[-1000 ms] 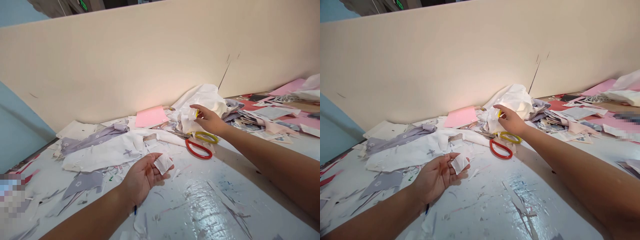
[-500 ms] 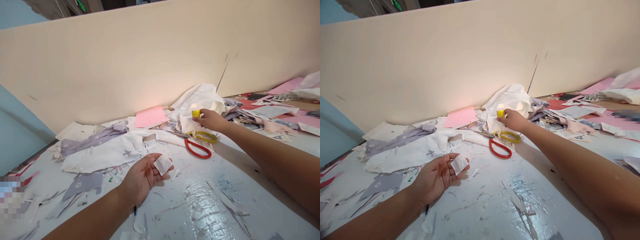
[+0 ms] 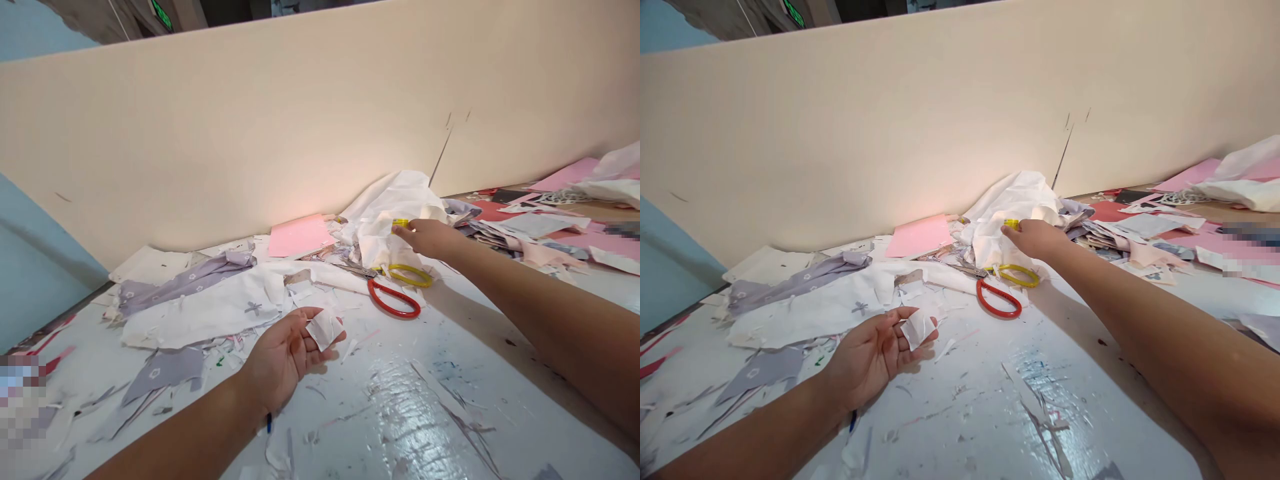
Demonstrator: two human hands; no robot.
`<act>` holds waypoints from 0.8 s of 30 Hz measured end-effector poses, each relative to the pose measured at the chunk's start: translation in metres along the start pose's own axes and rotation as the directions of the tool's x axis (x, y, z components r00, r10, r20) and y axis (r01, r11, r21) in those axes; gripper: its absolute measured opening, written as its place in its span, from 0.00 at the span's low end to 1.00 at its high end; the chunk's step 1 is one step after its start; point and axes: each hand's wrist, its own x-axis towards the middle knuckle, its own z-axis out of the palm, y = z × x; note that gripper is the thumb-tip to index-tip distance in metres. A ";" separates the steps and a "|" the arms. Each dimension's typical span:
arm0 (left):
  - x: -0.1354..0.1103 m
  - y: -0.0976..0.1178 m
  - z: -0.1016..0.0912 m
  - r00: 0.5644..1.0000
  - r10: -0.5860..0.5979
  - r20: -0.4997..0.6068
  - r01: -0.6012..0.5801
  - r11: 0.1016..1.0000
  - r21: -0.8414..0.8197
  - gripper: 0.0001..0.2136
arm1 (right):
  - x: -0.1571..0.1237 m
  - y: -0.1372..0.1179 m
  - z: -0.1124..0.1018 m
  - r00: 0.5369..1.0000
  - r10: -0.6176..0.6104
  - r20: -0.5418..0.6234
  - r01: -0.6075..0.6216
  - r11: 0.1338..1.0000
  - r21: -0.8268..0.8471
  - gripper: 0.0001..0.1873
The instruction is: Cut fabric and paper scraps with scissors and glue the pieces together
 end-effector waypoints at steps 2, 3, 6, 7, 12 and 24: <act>0.000 0.000 0.000 1.000 -0.002 0.001 0.002 1.000 0.000 0.08 | -0.001 0.002 -0.003 0.999 -0.020 -0.034 0.018 0.998 -0.067 0.31; 0.000 0.001 0.000 1.000 -0.006 -0.001 0.006 1.000 -0.001 0.08 | -0.001 0.003 -0.003 0.999 -0.033 -0.040 0.029 0.995 -0.092 0.29; 0.000 0.001 0.000 1.000 -0.017 -0.010 0.017 1.000 -0.002 0.08 | -0.001 0.004 -0.003 0.998 -0.051 -0.034 0.047 0.992 -0.118 0.27; 0.000 0.001 0.000 1.000 -0.016 -0.011 0.016 1.000 -0.003 0.08 | -0.001 0.003 -0.003 0.998 -0.052 -0.029 0.048 0.991 -0.122 0.27; 0.000 0.001 0.000 1.000 -0.017 0.002 0.017 1.000 -0.008 0.07 | -0.001 0.000 -0.011 0.996 -0.040 0.079 0.044 0.998 -0.044 0.23; -0.002 0.003 0.002 1.000 -0.024 0.007 0.024 0.999 -0.044 0.09 | -0.012 -0.005 -0.029 0.949 -0.124 0.288 0.153 0.985 -0.081 0.08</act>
